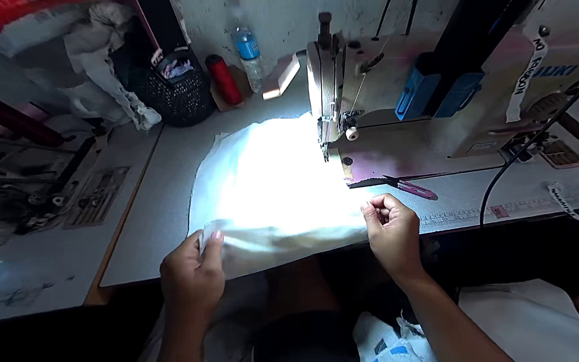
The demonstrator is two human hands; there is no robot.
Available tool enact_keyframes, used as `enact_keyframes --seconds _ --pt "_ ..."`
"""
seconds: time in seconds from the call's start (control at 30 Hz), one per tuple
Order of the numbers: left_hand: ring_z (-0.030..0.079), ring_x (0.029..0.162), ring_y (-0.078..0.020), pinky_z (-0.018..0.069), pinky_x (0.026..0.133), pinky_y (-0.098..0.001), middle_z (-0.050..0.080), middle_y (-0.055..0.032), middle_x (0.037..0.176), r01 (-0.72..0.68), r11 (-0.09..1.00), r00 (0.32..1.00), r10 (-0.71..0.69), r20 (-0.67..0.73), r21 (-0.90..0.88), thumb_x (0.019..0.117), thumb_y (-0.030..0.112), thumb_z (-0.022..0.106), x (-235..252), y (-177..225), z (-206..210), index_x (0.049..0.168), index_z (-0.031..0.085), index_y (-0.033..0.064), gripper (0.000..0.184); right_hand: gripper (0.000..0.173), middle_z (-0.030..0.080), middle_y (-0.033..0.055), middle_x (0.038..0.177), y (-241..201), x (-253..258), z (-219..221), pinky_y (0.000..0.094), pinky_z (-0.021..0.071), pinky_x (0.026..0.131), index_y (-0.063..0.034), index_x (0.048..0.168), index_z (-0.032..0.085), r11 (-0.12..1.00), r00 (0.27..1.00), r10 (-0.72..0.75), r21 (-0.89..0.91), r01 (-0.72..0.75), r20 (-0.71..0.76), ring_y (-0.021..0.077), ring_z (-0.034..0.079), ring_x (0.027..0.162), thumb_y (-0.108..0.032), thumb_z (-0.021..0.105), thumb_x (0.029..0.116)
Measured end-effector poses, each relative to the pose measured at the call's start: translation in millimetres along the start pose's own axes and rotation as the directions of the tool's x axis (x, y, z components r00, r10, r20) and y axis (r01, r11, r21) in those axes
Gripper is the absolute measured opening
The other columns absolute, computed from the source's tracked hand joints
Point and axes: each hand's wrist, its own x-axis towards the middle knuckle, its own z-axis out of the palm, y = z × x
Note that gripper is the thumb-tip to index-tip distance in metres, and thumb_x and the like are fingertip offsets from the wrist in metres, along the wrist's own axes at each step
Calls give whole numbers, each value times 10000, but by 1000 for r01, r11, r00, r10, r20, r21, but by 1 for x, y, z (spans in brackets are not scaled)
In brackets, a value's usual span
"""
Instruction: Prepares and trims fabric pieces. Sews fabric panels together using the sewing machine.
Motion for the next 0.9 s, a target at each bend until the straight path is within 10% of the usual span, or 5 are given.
enact_keyframes --seconds 0.1,0.23,0.57,0.9 --pt "575 653 -371 425 604 -581 558 -204 683 -53 970 998 46 37 237 1037 194 482 37 -1 20 862 595 -51 322 133 602 47 672 1 17 15 370 486 551 -49 898 667 983 1000 -20 -182 22 15 173 580 582 -146 615 972" --pt "672 795 -553 469 659 -702 656 -314 794 -137 852 988 84 127 505 1026 201 440 48 -18 48 1022 653 -44 325 190 697 149 775 5 22 35 516 550 655 -35 954 682 890 994 43 -457 6 96 339 722 771 -170 555 997" --pt "651 629 -479 436 536 -619 613 -246 667 -207 850 974 226 21 484 994 224 390 41 -33 53 965 645 -42 369 130 699 134 789 10 22 33 500 536 666 -55 950 676 886 983 87 -463 -1 164 318 717 785 -119 564 958" --pt "497 567 -251 387 557 -456 498 -135 637 -278 938 955 293 -43 208 1023 244 395 46 -53 52 883 587 -62 387 42 683 -9 749 39 28 24 179 532 640 -33 906 723 894 1000 6 449 -12 15 5 614 652 -60 697 924"
